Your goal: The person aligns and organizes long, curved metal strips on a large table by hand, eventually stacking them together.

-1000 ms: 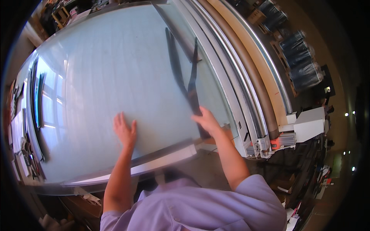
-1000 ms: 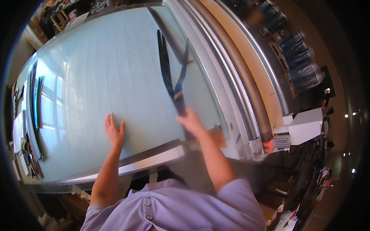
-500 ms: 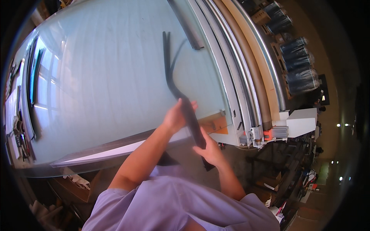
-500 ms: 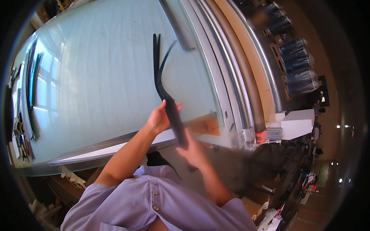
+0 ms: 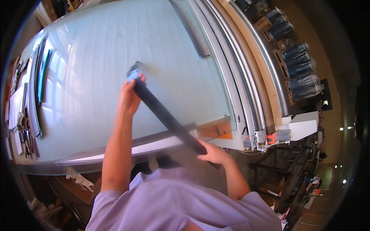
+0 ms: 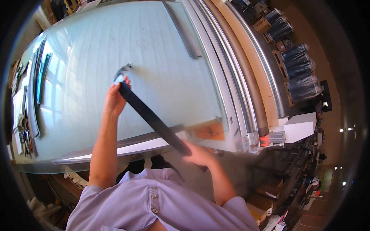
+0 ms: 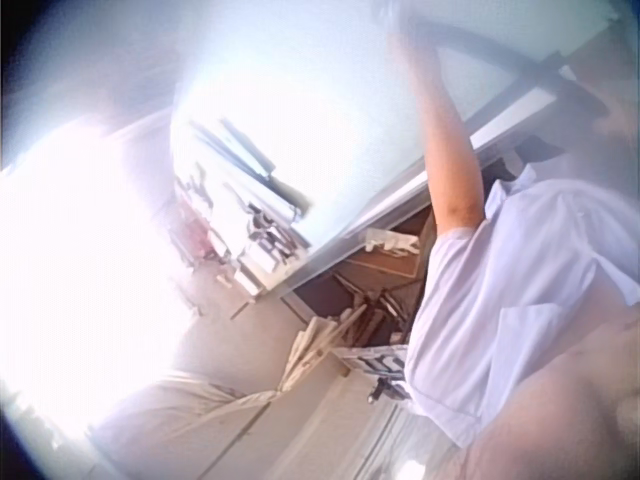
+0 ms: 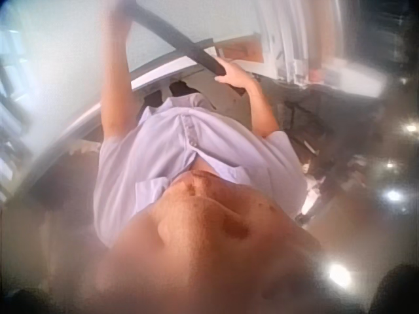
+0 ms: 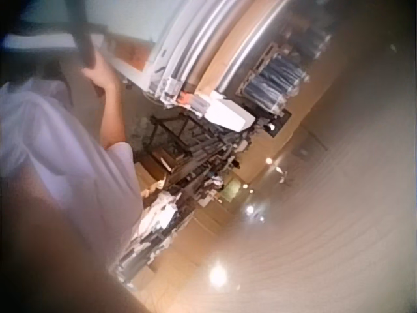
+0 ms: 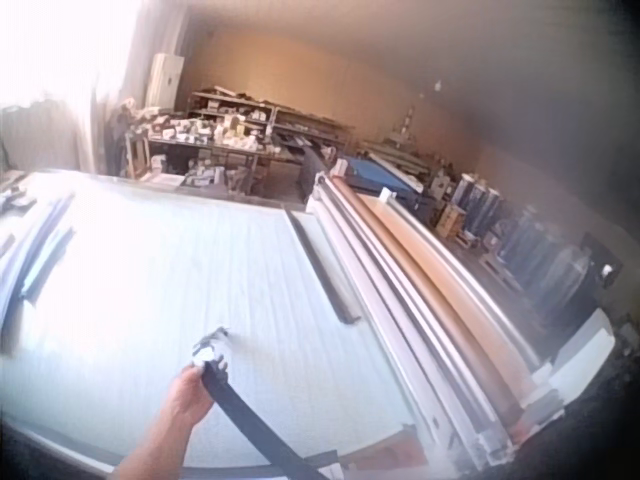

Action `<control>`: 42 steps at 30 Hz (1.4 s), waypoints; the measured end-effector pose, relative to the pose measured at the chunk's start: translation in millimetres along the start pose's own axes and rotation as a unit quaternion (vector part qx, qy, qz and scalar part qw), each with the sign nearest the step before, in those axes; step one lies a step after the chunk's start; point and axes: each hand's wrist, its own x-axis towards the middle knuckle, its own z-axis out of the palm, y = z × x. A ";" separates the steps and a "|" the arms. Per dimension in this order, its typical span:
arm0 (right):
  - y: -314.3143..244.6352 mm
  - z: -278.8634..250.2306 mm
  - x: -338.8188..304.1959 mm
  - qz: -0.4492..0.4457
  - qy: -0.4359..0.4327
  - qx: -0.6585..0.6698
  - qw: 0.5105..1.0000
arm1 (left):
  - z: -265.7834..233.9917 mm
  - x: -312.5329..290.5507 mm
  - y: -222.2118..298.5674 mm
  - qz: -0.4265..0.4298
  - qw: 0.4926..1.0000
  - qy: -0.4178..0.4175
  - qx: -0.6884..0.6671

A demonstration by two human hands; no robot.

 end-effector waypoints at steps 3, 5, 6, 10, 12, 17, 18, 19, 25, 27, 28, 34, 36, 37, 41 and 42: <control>25.7 -5.0 43.5 -0.135 0.044 -0.095 0.985 | -41.8 1.0 46.9 0.078 0.994 -0.075 -0.030; -1.1 -23.8 69.2 -0.084 0.019 -0.146 0.986 | -59.4 -3.1 80.1 0.118 0.990 -0.063 -0.036; 5.3 -30.1 90.1 -0.068 0.007 -0.148 0.987 | -57.6 -8.7 92.4 0.141 0.989 -0.045 -0.016; -2.8 -59.8 165.5 -0.049 0.029 -0.432 0.900 | -83.2 -27.1 130.4 0.221 0.970 0.092 0.035; 3.8 -75.6 197.8 -0.092 0.031 -0.460 0.883 | -121.0 -27.3 139.6 0.238 0.965 0.111 0.029; -27.6 -88.1 240.3 -0.131 0.032 -0.461 0.877 | -269.7 -36.1 187.4 0.260 0.962 0.077 -0.009; -25.9 -90.4 246.3 -0.135 0.039 -0.452 0.881 | -278.7 -31.1 193.4 0.258 0.960 0.108 -0.011; -28.6 -90.8 253.5 -0.147 0.044 -0.444 0.883 | -297.0 -32.9 208.6 0.247 0.966 0.079 -0.022; -46.5 -89.2 284.5 -0.203 0.126 -0.428 0.872 | -316.2 -27.3 258.0 0.264 0.933 0.244 -0.006; -50.1 -90.3 291.3 -0.247 0.187 -0.378 0.872 | -324.5 -39.7 270.2 0.279 0.811 0.484 0.174; -38.1 -96.0 288.7 -0.245 0.226 -0.356 0.873 | -295.3 -25.0 238.3 0.273 0.694 0.595 0.301; -0.3 -107.6 276.0 -0.116 0.335 -0.182 0.917 | -218.5 -26.9 161.9 0.339 0.360 0.233 0.837; 20.0 -106.5 277.4 -0.104 0.328 -0.169 0.924 | -193.6 -15.1 132.7 0.228 0.370 0.175 0.883; 24.3 -104.5 280.3 -0.100 0.322 -0.162 0.927 | -187.1 -13.0 124.8 0.171 0.322 0.150 0.919; 34.7 -97.9 294.7 -0.115 0.352 -0.077 0.925 | -181.9 -5.2 105.4 0.060 0.298 0.174 0.937; 35.6 -100.8 298.6 -0.099 0.332 -0.029 0.938 | -183.1 -2.3 104.3 0.048 0.297 0.176 0.937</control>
